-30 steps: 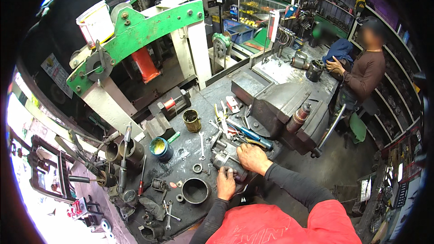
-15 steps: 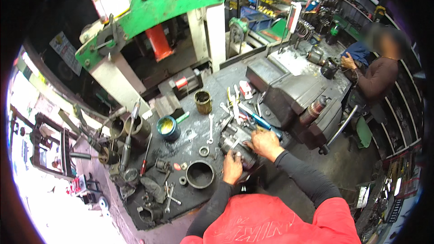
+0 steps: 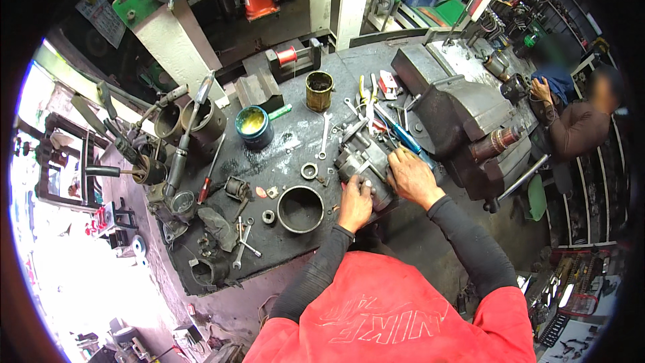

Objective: The person works on a small cylindrical electrical component at a cluttered workbench, using pliers and a screwdriver to manipulate internal parts. They then move to a different area to connect wires to the component using a multimeter and alligator clips.

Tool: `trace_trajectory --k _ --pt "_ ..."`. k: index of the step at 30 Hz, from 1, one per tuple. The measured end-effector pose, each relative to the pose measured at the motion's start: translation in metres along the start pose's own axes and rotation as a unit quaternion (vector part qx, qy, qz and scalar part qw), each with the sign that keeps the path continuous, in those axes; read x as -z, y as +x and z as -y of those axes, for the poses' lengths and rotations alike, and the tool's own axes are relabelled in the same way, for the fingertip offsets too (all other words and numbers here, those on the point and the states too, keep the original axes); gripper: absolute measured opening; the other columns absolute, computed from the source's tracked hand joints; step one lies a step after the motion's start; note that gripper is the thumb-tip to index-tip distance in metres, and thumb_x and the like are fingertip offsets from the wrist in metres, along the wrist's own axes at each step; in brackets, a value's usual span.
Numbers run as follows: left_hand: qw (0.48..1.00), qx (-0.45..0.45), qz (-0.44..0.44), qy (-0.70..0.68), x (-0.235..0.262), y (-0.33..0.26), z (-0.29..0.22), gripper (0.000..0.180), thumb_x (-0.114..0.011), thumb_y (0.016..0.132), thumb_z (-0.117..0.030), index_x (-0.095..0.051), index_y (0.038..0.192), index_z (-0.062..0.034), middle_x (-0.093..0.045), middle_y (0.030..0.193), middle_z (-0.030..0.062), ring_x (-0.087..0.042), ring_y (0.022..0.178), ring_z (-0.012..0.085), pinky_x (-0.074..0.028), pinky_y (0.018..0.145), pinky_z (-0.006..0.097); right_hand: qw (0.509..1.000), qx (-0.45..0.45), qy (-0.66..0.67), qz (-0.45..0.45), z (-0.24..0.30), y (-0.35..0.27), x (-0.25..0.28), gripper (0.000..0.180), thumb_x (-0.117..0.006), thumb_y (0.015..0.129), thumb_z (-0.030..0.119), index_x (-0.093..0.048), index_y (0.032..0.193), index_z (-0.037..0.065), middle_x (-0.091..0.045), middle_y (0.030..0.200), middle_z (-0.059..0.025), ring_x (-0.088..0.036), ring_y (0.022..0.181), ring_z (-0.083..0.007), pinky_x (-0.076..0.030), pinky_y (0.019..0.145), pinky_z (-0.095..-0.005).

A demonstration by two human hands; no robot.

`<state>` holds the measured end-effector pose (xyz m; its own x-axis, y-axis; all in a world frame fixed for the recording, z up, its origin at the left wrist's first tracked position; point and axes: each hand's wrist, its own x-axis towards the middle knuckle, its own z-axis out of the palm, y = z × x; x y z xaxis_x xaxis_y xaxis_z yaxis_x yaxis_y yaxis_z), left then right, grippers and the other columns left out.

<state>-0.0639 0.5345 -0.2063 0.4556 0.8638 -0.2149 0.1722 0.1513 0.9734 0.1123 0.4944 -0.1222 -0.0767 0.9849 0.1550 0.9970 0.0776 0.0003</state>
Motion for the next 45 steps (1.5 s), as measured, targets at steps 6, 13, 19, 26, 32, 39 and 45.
trace_trajectory --k 6,13,19,26,32,39,45 --pt "1.0 0.014 0.014 -0.016 0.001 0.003 0.0 0.021 -0.056 0.105 -0.018 -0.061 0.105 0.0019 -0.074 0.086 0.0147 -0.072 0.08 0.0253 -0.054 0.073 0.039 0.973 -0.177 0.06 0.132 -0.001 0.007 -0.01 0.037 -0.061 0.101 0.036 -0.062 0.099 -0.001 -0.07 0.085 -0.0215 -0.071 0.077 -0.0427 -0.057 0.071 -0.0527" --pt "0.999 0.021 0.011 -0.033 0.0 0.003 -0.001 0.02 -0.056 0.105 -0.017 -0.061 0.105 0.0022 -0.073 0.085 0.0142 -0.072 0.079 0.0241 -0.054 0.072 0.039 0.983 -0.121 0.11 0.082 0.002 -0.003 -0.005 0.023 -0.065 0.096 0.02 -0.058 0.108 0.002 -0.064 0.116 -0.0245 -0.065 0.107 -0.0436 -0.054 0.087 -0.0503" --pt "0.999 0.011 0.012 -0.034 0.002 0.006 0.002 0.019 -0.058 0.105 -0.017 -0.062 0.104 0.0023 -0.073 0.084 0.0131 -0.071 0.077 0.0221 -0.054 0.07 0.037 0.958 -0.134 0.242 -0.079 0.009 -0.005 -0.01 0.022 -0.068 0.088 0.004 -0.059 0.108 0.001 -0.06 0.114 -0.0201 -0.062 0.101 -0.0422 -0.051 0.085 -0.0486" --pt "0.995 0.053 0.023 -0.084 0.004 0.007 -0.005 0.019 -0.063 0.102 -0.016 -0.066 0.104 0.0027 -0.074 0.083 0.0145 -0.072 0.077 0.024 -0.054 0.072 0.039 0.977 -0.021 0.199 -0.074 0.006 -0.004 -0.011 0.03 -0.074 0.091 0.017 -0.064 0.112 -0.002 -0.062 0.112 -0.0247 -0.061 0.106 -0.0444 -0.051 0.088 -0.0506" --pt "1.0 0.008 0.004 -0.011 0.005 0.017 -0.014 0.013 -0.063 0.101 -0.009 -0.069 0.101 0.0029 -0.069 0.081 0.0041 -0.064 0.074 0.0097 -0.052 0.068 0.027 0.971 -0.173 0.163 -0.028 0.011 -0.003 -0.013 0.023 -0.066 0.081 0.0 -0.058 0.102 0.0 -0.061 0.112 -0.0224 -0.062 0.103 -0.0433 -0.052 0.087 -0.0511" --pt "0.99 -0.075 -0.024 0.116 0.007 0.026 -0.038 0.018 -0.065 0.094 -0.015 -0.071 0.1 0.0007 -0.072 0.092 0.0277 -0.07 0.093 0.0463 -0.052 0.083 0.051 0.976 -0.129 0.152 -0.081 0.017 -0.006 -0.003 0.021 -0.063 0.088 0.004 -0.061 0.109 0.003 -0.06 0.114 -0.0208 -0.063 0.11 -0.0416 -0.054 0.09 -0.0488" --pt "0.981 -0.116 -0.008 0.158 0.007 0.032 -0.053 0.019 -0.065 0.094 -0.015 -0.072 0.101 0.0013 -0.073 0.092 0.0245 -0.071 0.091 0.0427 -0.053 0.082 0.048 0.984 -0.11 0.135 0.033 0.015 -0.003 -0.003 0.02 -0.059 0.088 0.001 -0.06 0.107 0.003 -0.06 0.114 -0.019 -0.062 0.109 -0.0401 -0.052 0.089 -0.0493"
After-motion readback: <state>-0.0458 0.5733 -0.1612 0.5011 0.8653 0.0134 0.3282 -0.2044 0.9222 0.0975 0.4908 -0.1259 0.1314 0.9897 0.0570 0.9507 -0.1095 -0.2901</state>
